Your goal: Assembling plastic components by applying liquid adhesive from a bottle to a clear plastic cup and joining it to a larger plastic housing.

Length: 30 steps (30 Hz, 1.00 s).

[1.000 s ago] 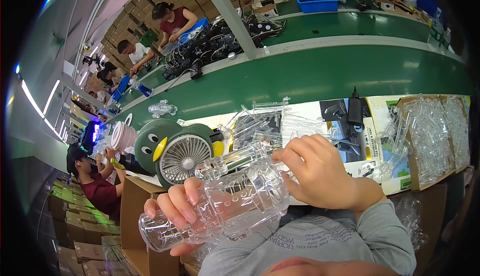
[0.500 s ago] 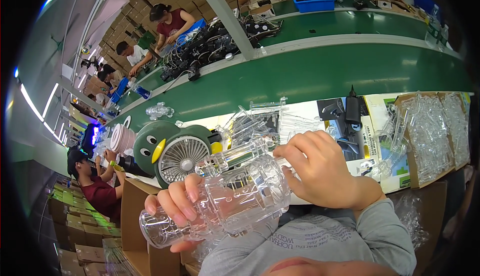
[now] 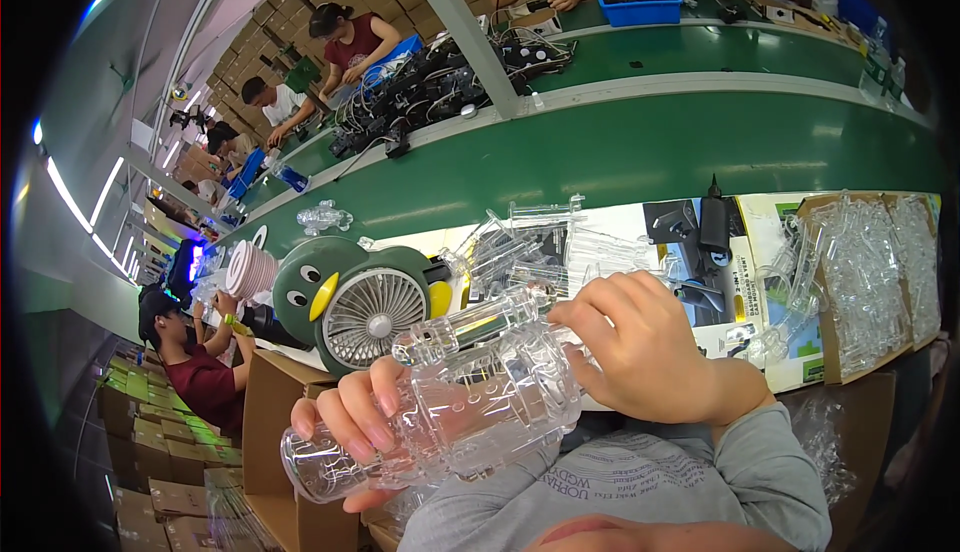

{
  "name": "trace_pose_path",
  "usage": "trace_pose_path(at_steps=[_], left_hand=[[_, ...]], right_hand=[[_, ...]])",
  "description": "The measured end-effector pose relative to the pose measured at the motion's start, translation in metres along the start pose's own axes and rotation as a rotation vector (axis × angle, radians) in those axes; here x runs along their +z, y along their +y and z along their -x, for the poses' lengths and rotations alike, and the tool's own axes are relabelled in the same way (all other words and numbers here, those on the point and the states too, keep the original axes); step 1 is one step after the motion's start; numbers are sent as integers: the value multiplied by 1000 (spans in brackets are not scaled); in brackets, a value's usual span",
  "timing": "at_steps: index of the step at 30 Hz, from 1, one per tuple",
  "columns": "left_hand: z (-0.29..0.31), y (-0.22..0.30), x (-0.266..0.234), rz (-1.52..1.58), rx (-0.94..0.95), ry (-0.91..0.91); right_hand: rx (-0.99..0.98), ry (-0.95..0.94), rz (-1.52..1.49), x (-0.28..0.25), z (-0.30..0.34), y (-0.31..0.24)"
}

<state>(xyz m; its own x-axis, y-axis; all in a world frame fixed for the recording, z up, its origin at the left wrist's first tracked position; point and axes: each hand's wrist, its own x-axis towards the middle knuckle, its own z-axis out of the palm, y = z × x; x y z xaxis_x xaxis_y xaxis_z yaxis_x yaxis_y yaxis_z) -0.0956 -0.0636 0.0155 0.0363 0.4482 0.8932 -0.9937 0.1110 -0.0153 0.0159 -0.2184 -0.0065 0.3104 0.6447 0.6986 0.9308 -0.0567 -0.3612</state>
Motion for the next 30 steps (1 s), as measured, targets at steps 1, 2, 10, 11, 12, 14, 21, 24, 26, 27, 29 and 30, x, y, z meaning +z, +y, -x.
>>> trace_pose_path(at_steps=[1,2,10,11,12,14,21,24,26,27,29,30], left_hand=[[0,0,0,-2,1,0],[0,0,1,4,2,1],[0,-3,1,4,-13,12],[0,-2,1,3,-14,16],[0,-2,2,3,-16,20],[0,-1,1,9,-16,12],[-1,-9,-9,27,-97,-15],[-3,-15,-7,-58,-142,41],[-6,-27,-11,-137,-157,100],[-7,-34,-13,-225,-163,148],[-9,-53,-16,-455,-158,227],[-12,-59,-13,-494,-116,290]], right_hand=[[-3,1,-4,0,0,0],[-6,3,-8,0,0,0],[1,-13,4,-3,-1,2],[2,-16,6,-3,-1,2],[1,-16,5,-3,-1,1],[3,-19,0,-3,0,0],[32,-44,-4,2,-3,7],[67,-27,20,-3,-3,10],[99,15,15,0,-7,19],[104,47,9,0,-11,22],[163,44,18,2,-12,32],[195,49,4,1,-13,36]])
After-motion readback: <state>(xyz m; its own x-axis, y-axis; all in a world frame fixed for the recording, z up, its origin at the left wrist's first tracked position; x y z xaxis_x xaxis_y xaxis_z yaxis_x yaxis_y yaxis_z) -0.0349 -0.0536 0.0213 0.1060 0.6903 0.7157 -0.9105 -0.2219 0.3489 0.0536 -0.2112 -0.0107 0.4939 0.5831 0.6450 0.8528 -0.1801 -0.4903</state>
